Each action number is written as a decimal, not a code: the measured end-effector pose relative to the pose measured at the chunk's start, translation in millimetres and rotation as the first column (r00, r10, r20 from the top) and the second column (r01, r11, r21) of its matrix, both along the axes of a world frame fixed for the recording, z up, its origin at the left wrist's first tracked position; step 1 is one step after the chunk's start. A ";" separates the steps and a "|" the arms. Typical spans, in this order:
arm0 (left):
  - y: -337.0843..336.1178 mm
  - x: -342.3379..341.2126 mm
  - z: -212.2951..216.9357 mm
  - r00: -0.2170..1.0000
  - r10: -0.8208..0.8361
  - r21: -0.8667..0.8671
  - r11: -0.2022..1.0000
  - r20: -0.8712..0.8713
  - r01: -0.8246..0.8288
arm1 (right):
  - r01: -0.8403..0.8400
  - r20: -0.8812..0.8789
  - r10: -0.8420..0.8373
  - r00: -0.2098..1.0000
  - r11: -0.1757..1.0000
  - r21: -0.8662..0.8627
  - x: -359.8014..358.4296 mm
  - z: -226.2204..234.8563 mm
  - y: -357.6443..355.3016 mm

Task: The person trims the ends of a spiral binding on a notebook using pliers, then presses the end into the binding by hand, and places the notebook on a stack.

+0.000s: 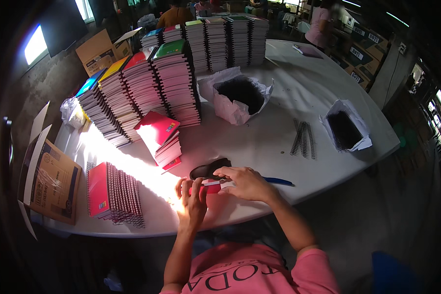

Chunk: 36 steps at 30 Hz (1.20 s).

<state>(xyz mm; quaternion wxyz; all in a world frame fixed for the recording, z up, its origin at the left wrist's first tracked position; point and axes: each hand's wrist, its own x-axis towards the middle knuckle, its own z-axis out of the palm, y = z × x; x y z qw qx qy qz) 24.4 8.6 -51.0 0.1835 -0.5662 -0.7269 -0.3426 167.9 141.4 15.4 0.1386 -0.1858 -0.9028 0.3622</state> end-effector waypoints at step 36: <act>-3.2 12.5 17.9 0.970 0.096 0.058 0.992 0.223 -0.111 | 0.125 -0.271 -0.131 0.954 0.991 -0.039 6.5 -3.3 -10.7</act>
